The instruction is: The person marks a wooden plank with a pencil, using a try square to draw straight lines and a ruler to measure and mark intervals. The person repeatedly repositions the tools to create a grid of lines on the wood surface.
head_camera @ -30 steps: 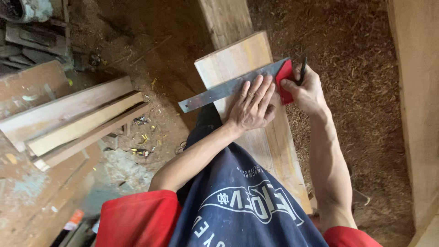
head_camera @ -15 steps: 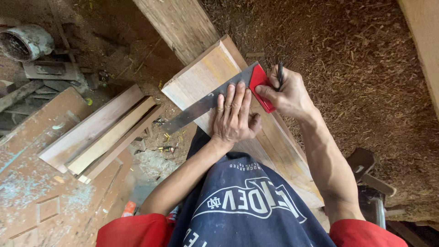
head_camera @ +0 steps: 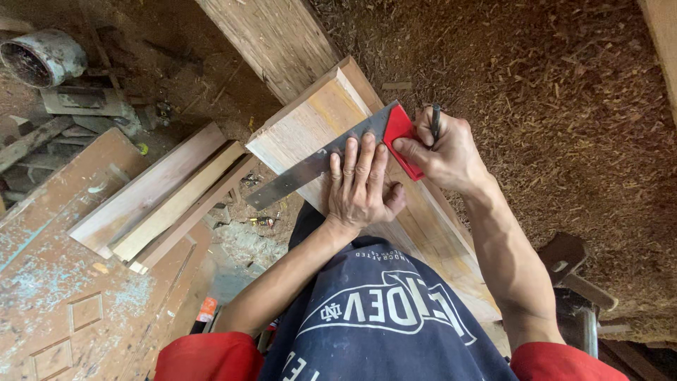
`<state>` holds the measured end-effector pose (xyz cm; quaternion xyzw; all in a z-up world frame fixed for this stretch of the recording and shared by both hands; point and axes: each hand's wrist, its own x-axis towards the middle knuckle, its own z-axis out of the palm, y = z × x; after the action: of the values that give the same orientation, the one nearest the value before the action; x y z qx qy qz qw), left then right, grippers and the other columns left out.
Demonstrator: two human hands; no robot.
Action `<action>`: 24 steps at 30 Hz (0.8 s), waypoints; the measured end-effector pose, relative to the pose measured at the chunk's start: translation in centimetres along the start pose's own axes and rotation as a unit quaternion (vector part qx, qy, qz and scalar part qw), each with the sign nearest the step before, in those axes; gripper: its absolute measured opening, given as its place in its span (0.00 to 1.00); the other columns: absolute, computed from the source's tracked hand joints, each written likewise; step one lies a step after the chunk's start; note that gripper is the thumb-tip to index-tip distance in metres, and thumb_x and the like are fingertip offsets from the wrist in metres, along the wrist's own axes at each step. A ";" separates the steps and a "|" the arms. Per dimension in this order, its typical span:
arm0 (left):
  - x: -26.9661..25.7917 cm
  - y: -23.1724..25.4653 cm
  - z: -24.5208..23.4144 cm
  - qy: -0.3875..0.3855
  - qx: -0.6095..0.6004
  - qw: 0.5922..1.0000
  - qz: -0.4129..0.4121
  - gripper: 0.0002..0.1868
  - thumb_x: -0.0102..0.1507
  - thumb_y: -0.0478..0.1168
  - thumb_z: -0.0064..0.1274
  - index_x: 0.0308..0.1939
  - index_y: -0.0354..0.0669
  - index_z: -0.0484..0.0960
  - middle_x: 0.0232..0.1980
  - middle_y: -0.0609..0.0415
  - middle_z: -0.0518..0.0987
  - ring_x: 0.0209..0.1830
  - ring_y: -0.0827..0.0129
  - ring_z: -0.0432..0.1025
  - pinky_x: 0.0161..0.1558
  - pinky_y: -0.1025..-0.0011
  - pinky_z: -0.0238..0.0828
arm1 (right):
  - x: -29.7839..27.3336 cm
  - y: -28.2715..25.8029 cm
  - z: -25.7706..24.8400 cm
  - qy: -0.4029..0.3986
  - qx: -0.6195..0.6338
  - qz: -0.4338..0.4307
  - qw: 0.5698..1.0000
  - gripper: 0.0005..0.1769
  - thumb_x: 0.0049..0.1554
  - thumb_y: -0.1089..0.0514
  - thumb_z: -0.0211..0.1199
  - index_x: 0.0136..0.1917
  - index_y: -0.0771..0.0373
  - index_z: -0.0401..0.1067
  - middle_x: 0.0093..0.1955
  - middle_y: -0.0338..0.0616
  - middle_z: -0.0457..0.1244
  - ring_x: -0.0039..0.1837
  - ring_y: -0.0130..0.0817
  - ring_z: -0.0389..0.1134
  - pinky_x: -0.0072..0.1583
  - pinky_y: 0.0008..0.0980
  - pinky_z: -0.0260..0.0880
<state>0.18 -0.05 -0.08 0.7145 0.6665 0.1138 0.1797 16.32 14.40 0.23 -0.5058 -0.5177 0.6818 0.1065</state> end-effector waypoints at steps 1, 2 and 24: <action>0.0 0.0 0.0 -0.001 -0.001 1.000 -0.001 0.41 0.71 0.56 0.47 0.78 0.30 0.59 0.81 0.34 0.56 0.84 0.40 0.46 0.81 0.43 0.28 | 0.0 0.0 0.0 0.002 0.003 -0.006 1.000 0.28 0.58 0.63 0.74 0.35 0.56 0.52 0.32 0.31 0.55 0.37 0.18 0.55 0.35 0.26 0.58; 0.0 0.0 0.0 -0.002 -0.002 1.000 -0.002 0.41 0.71 0.55 0.47 0.78 0.29 0.59 0.81 0.34 0.56 0.84 0.40 0.46 0.81 0.43 0.28 | 0.0 0.0 0.1 0.004 0.007 -0.011 1.000 0.29 0.58 0.63 0.74 0.35 0.57 0.51 0.32 0.32 0.55 0.38 0.18 0.54 0.36 0.26 0.58; 0.0 -0.1 0.3 0.014 -0.002 1.000 0.005 0.42 0.72 0.55 0.44 0.81 0.31 0.53 0.84 0.36 0.51 0.86 0.45 0.39 0.82 0.42 0.20 | 0.3 -0.2 -0.2 -0.019 -0.017 0.015 1.000 0.29 0.57 0.62 0.73 0.31 0.56 0.51 0.27 0.32 0.55 0.33 0.19 0.55 0.32 0.26 0.55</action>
<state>0.20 -0.10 -0.34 0.7156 0.6652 0.1261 0.1716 16.27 14.83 0.26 -0.5021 -0.5236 0.6839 0.0776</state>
